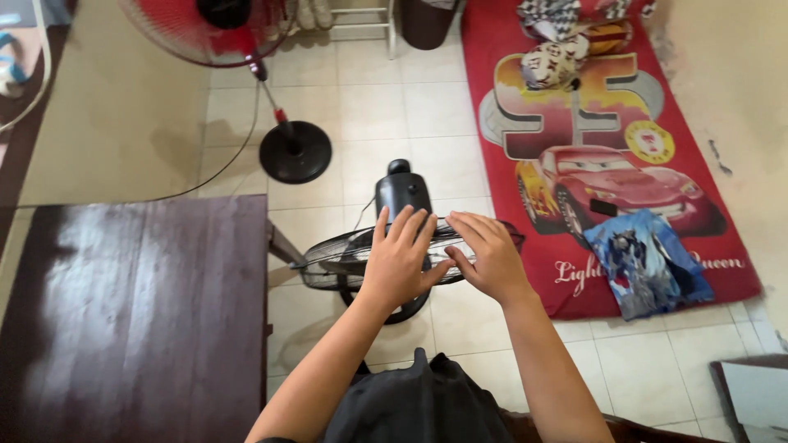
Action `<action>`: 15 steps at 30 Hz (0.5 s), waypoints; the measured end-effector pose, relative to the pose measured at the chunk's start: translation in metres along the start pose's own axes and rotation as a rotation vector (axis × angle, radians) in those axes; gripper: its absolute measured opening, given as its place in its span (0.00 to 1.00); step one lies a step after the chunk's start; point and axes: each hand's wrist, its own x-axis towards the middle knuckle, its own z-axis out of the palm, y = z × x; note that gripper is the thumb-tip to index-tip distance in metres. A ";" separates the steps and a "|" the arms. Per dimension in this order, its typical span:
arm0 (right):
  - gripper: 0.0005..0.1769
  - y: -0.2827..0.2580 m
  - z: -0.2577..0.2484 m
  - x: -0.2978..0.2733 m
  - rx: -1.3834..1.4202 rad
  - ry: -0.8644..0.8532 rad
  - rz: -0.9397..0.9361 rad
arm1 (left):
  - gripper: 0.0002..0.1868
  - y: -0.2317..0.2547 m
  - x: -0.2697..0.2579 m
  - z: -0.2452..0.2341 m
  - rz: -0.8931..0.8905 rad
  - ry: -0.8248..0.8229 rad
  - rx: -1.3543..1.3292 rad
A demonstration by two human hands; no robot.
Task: The person removes the front grille of a standing electric fan, then uses a screwdriver to loosen and remove the fan blades. Screws are placed on a nearby table. The person continues to unscrew and remove additional blade sections, placing them on the table. The video ends with the fan partially disassembled.
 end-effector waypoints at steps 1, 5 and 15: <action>0.26 0.008 -0.001 -0.005 0.018 0.010 0.001 | 0.38 0.005 0.005 0.004 0.022 -0.011 -0.003; 0.29 0.040 -0.004 -0.031 0.078 0.031 0.057 | 0.37 0.028 0.022 0.026 0.065 -0.104 0.076; 0.18 0.135 0.011 -0.088 0.315 0.132 0.340 | 0.43 0.075 0.050 0.088 0.082 -0.312 0.441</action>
